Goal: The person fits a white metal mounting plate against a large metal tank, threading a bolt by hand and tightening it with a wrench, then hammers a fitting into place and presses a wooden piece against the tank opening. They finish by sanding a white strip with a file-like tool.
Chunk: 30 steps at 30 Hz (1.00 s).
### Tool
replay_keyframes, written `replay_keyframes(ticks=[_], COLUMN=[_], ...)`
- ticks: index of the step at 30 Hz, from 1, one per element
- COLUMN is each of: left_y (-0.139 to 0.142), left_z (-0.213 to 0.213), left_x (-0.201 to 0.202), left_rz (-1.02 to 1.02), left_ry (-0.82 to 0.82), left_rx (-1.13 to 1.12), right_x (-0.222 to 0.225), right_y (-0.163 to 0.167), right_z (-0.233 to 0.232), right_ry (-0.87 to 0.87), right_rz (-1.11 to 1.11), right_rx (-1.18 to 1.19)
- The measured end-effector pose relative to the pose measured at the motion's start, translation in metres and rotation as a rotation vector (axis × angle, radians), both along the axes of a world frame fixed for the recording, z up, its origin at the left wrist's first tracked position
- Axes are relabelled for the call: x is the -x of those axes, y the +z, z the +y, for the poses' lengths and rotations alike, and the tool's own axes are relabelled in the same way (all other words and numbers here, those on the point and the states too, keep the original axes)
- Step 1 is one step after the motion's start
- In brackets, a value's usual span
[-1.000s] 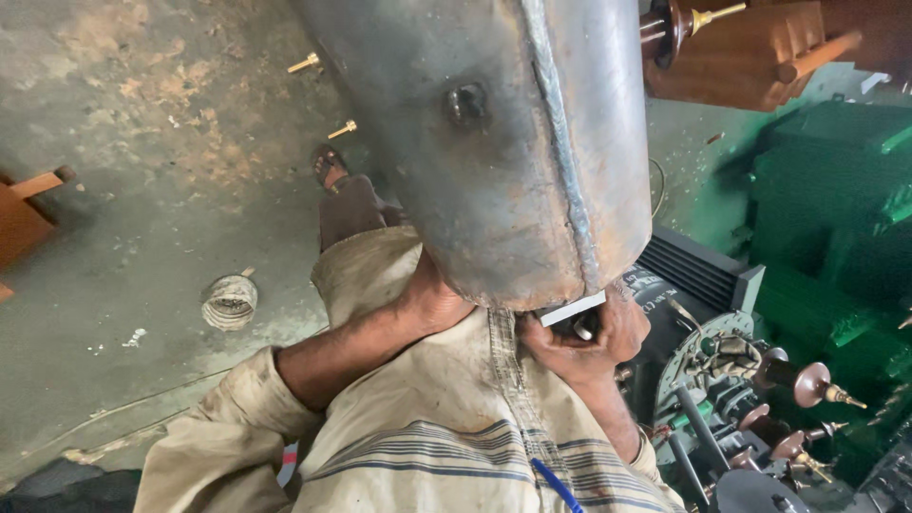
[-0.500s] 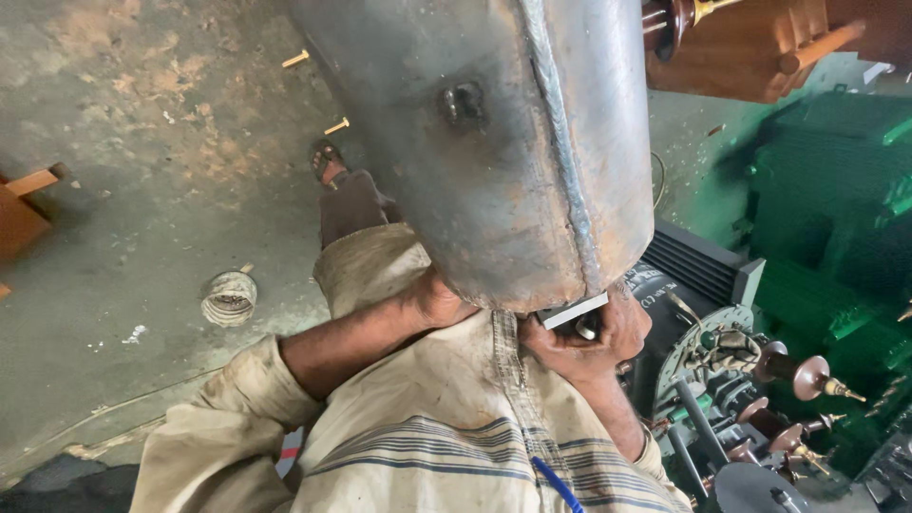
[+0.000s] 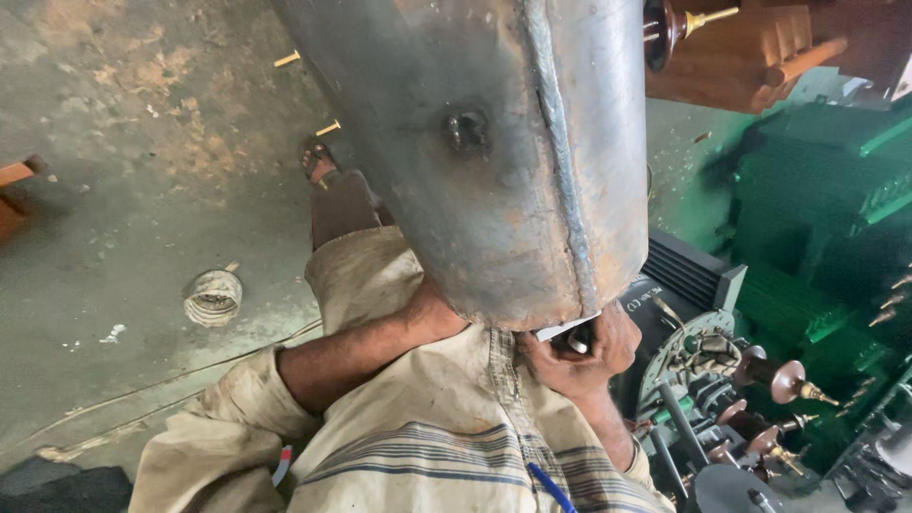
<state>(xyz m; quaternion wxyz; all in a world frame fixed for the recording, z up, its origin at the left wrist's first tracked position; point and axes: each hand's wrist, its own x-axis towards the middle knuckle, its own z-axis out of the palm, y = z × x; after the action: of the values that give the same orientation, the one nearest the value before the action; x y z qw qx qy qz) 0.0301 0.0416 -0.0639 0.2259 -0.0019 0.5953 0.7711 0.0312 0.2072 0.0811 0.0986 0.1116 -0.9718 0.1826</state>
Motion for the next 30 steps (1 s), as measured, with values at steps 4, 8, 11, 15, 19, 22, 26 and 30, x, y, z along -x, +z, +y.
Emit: replay_keyframes(ticks=[4,8,11,15,19,22,26,30], left_y=[-0.003,-0.004,-0.005,-0.004,-0.003,-0.004,-0.007,-0.007], left_z=[0.004,0.003,0.001,0.001,0.002,0.002,0.006,0.011], left_x=[-0.005,-0.006,-0.005,-0.005,-0.006,-0.007,-0.004,0.000], left_rz=[-0.013,-0.021,-0.031,-0.040,-0.044,-0.045,-0.034,-0.012], left_ry=[-0.067,-0.101,-0.125,-0.132,-0.128,-0.135,-0.127,-0.091], left_rx=[0.038,0.032,0.017,0.010,0.001,-0.005,0.003,0.013], right_x=[0.006,0.011,0.010,0.007,0.003,-0.001,-0.006,-0.008], right_y=[0.011,0.013,0.011,0.009,0.005,0.001,-0.007,-0.015], right_z=[0.001,0.010,0.016,0.019,0.017,0.017,0.024,0.025], right_ry=[-0.013,0.082,0.120,0.121,0.101,0.114,0.125,0.004], right_rz=[-0.136,-0.118,-0.114,-0.155,-0.185,-0.160,-0.142,-0.224], right_rx=[0.026,-0.053,-0.049,-0.033,-0.008,-0.009,-0.035,-0.120])
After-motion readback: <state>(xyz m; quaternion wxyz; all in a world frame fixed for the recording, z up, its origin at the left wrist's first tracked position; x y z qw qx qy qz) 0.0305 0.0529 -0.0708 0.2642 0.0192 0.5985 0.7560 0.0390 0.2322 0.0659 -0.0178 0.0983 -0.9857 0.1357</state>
